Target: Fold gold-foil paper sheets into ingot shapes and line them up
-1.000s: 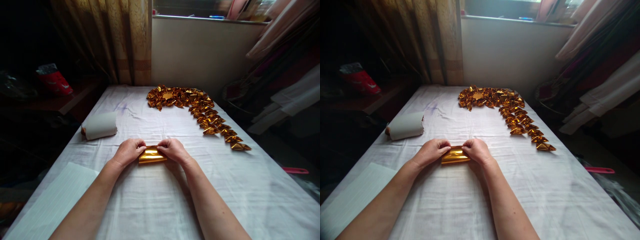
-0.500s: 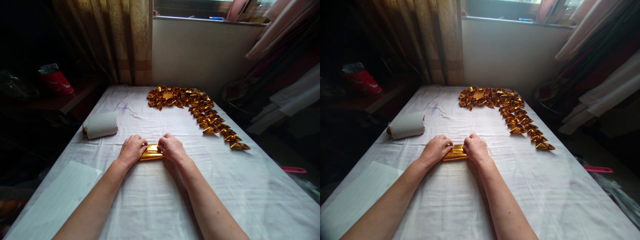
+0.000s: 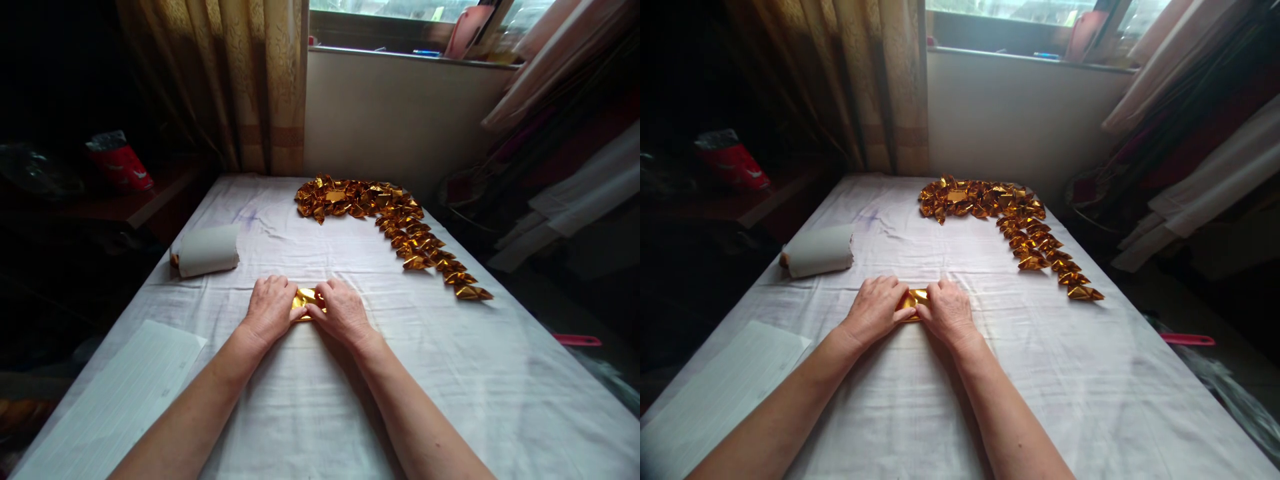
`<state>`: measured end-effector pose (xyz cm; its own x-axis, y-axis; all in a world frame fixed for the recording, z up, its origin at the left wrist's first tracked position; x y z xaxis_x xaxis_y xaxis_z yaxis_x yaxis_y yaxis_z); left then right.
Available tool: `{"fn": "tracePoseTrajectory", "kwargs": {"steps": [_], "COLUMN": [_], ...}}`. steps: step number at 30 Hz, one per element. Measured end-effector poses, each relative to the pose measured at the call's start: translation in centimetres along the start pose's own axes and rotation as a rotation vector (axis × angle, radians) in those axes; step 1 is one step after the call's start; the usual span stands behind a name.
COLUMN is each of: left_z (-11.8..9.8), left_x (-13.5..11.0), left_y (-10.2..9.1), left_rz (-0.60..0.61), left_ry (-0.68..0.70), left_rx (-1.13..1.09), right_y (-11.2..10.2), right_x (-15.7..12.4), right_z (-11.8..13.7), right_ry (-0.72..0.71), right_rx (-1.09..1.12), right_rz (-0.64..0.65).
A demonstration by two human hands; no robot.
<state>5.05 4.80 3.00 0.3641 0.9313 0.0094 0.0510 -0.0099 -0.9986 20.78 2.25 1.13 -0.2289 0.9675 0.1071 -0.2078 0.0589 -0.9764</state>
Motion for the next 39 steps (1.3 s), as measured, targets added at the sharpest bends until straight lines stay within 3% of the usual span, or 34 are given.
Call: {"fn": "tracePoseTrajectory", "kwargs": {"steps": [12,23,33,39], "left_z": [0.1,0.0,-3.6,-1.3], "left_x": [-1.2,-1.2,-0.7,-1.3], "left_y": [0.5,-0.1,0.2,0.2], "left_rz": [0.019,0.035,0.036,0.077], "left_ry": [-0.007,-0.039,-0.261,-0.184], "left_rx": [-0.032,-0.064,-0.048,-0.099], "right_y": [1.9,3.7,4.3,4.1], "right_x": [-2.1,-2.7,-2.6,-2.6], "right_z": [-1.2,-4.4,-4.6,-4.6], "right_ry": [-0.128,-0.384,-0.377,-0.372], "right_rx": [0.191,0.401,0.357,0.340], "right_rz": [-0.168,-0.293,-0.312,-0.303]}}
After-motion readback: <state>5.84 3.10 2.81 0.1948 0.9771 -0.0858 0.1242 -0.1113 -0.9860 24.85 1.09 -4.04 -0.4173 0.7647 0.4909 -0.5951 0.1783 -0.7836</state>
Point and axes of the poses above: each hand's wrist, its own x-axis towards the middle knuckle, its own y-axis out of the palm, z = x × y, the point moved 1 cm from there along x, towards the middle knuckle, and after that the axes turned 8 degrees about -y, right-handed, at the moved point
